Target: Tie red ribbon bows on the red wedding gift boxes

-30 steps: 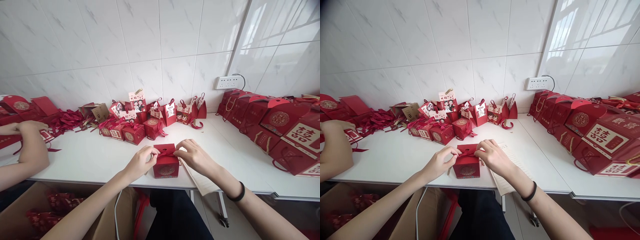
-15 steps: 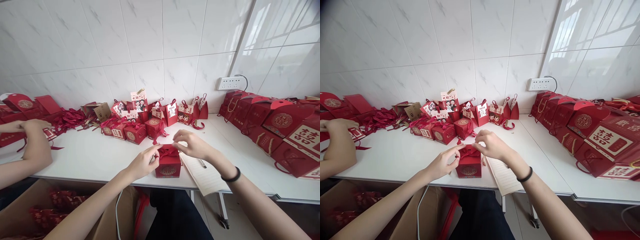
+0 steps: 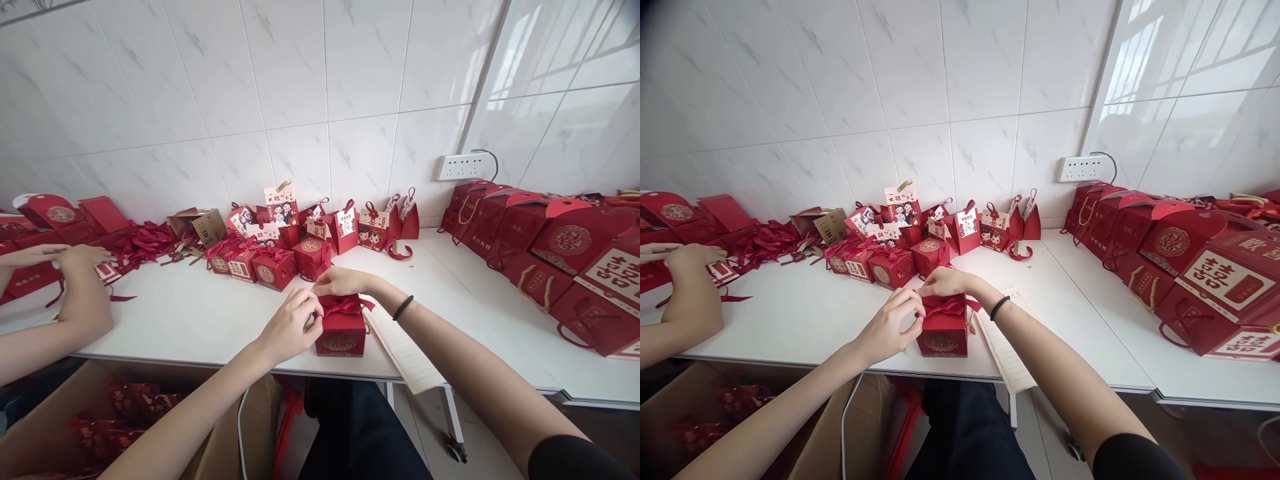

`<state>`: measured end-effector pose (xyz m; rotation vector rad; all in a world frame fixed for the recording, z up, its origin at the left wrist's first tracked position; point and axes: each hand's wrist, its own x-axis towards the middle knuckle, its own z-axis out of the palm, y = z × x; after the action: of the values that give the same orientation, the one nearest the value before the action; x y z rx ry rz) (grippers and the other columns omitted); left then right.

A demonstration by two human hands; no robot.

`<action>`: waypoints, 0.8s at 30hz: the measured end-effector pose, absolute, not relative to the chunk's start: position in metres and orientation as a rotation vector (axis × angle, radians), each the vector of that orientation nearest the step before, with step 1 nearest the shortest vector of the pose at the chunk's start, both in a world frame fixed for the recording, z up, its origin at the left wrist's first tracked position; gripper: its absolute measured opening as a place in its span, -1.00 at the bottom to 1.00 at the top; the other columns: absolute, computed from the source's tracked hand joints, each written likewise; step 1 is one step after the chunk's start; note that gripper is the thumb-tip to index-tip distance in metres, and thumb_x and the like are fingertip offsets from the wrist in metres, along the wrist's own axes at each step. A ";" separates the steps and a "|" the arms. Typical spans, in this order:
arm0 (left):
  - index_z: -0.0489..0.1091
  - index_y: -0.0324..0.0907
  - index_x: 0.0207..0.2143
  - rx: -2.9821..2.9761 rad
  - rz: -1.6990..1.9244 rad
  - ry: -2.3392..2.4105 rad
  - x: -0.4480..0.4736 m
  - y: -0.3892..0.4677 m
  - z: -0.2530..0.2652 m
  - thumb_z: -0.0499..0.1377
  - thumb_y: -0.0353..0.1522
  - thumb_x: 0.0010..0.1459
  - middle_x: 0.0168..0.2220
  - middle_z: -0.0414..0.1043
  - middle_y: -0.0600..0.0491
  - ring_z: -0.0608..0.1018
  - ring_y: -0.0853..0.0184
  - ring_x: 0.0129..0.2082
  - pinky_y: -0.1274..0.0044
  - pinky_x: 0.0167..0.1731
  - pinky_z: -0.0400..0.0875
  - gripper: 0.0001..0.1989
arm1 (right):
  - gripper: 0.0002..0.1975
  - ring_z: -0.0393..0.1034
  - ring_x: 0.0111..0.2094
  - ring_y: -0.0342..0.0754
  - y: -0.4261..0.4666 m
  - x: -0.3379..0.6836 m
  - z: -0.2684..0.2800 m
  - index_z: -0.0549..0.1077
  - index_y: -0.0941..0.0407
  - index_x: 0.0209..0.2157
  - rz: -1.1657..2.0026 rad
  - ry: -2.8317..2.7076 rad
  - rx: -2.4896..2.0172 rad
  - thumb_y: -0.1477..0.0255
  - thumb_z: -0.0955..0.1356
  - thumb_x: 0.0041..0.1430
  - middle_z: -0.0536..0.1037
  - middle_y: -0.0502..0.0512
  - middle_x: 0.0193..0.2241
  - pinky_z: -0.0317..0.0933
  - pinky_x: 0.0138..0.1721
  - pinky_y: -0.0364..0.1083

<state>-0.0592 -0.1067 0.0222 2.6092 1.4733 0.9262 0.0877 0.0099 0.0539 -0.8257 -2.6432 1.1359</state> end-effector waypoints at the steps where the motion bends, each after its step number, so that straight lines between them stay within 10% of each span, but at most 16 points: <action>1: 0.26 -0.16 -0.46 2.596 0.926 1.455 -0.059 -0.107 0.022 0.00 -0.52 0.04 -0.37 0.33 0.04 0.36 0.30 -0.27 0.44 -0.19 0.33 -0.88 | -0.82 0.23 -0.52 -0.20 0.011 0.086 0.053 0.49 0.21 -0.45 1.156 -2.644 -0.790 0.37 0.35 0.08 0.45 -0.05 -0.54 0.09 -0.47 -0.22; 14: 0.41 -0.15 -0.29 2.334 0.989 1.542 -0.037 -0.093 0.019 0.06 -0.39 0.13 -0.25 0.45 0.00 0.43 0.23 -0.16 0.38 -0.11 0.35 -0.85 | -0.89 0.36 -0.44 -0.15 0.007 0.078 0.038 0.49 0.19 -0.44 1.025 -2.412 -0.913 0.57 0.30 0.04 0.53 -0.01 -0.48 0.18 -0.41 -0.23; 24: 0.42 -0.16 -0.27 2.171 0.943 1.575 -0.040 -0.096 0.021 0.09 -0.33 0.14 -0.26 0.44 0.02 0.44 0.24 -0.16 0.42 -0.12 0.35 -0.84 | -0.61 0.40 -0.41 -0.08 0.009 0.130 0.041 0.42 0.25 -0.32 0.930 -2.091 -1.261 0.19 0.22 0.26 0.53 0.21 -0.39 0.22 -0.44 -0.17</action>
<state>-0.0397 -0.0956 0.0210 2.1711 1.5749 0.9429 0.1301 0.0086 0.0409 -1.2608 -2.0908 0.9301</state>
